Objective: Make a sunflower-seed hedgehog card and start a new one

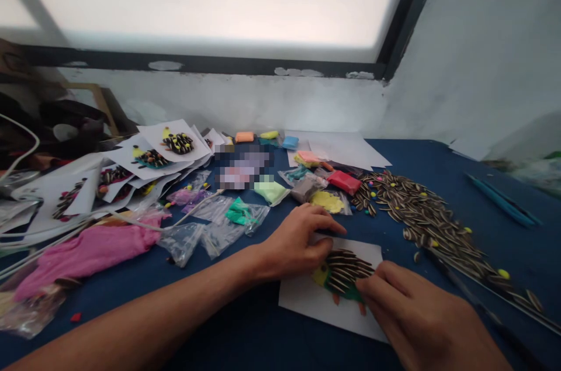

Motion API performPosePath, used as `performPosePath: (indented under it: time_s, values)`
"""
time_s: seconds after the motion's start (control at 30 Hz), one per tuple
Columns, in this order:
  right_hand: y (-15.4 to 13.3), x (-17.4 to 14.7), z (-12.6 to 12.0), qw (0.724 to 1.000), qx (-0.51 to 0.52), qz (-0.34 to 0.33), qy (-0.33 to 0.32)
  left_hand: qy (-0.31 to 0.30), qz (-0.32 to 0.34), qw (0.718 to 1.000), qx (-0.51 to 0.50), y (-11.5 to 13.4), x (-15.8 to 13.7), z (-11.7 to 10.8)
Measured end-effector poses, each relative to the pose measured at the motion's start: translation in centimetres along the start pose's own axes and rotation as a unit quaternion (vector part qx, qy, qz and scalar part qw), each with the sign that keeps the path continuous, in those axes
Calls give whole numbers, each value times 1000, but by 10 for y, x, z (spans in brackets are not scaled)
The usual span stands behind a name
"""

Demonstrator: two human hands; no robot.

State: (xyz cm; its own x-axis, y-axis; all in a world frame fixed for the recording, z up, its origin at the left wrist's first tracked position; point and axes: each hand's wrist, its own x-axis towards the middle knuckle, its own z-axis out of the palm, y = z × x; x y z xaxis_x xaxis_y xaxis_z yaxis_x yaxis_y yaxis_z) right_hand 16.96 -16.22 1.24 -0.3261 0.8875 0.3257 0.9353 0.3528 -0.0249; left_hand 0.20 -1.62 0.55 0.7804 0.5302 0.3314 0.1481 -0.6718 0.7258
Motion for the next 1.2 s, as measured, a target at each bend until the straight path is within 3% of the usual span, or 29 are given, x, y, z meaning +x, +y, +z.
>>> performPosePath:
  time_s: [0.4, 0.63, 0.77, 1.0, 1.2]
  values:
    - [0, 4, -2, 1000, 3, 12, -9, -2, -9, 1000, -10, 3, 0, -2]
    - [20, 5, -18, 996, -31, 34, 77, -8, -19, 1000, -17, 3, 1, -1]
    - [44, 1, -25, 987, -94, 82, 98, -3, -41, 999, -27, 1, 0, -2]
    - [79, 19, -39, 988, -119, 83, 57, 7, -43, 999, -18, -3, 0, 1]
    - [96, 47, -42, 980, -66, 178, -63, -6, -26, 997, 68, -2, 1, 1]
